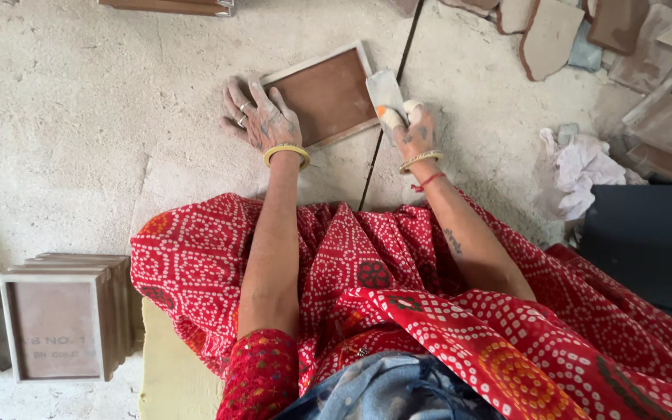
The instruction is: The person sits on the floor and sands the edges and surfaces of small rectangular wooden frames using a sanding block. They handle each frame one at a time, turning it over to sand multiple sides, then place the finished frame aside and pick up the next one.
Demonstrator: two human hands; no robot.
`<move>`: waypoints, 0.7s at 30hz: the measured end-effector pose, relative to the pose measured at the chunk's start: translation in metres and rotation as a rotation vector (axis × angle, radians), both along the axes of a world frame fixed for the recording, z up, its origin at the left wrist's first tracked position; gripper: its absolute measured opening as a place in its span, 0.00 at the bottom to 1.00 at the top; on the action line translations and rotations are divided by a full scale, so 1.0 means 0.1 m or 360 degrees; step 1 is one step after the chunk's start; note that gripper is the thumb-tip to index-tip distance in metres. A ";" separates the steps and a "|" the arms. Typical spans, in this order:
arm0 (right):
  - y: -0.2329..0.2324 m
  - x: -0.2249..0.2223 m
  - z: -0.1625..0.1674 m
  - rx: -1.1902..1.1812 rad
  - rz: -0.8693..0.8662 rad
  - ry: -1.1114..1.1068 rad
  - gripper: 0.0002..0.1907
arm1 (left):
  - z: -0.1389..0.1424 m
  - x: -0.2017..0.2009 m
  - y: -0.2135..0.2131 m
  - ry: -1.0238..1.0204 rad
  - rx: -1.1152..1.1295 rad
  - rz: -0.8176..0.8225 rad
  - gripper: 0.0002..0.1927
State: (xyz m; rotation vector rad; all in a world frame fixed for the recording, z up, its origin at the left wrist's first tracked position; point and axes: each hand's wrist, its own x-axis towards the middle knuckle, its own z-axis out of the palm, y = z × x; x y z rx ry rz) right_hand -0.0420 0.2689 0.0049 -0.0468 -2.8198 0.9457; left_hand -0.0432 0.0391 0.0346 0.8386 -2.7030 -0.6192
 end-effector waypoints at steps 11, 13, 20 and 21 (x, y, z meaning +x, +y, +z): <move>-0.52 -1.21 0.38 0.0118 0.0396 0.0169 0.20 | 0.17 -0.04 0.03 -0.0146 0.0118 0.0072 0.22; -0.54 -1.23 0.41 0.0175 0.0435 0.0110 0.20 | 0.18 -0.03 0.02 -0.0120 0.0075 0.0046 0.22; -0.18 -0.64 0.42 0.0024 0.0200 -0.0318 0.20 | 0.23 -0.01 0.02 -0.0018 0.0075 0.0077 0.20; -0.12 -0.53 0.40 -0.0004 0.0168 -0.0355 0.20 | 0.24 -0.01 0.02 -0.0022 0.0087 0.0084 0.20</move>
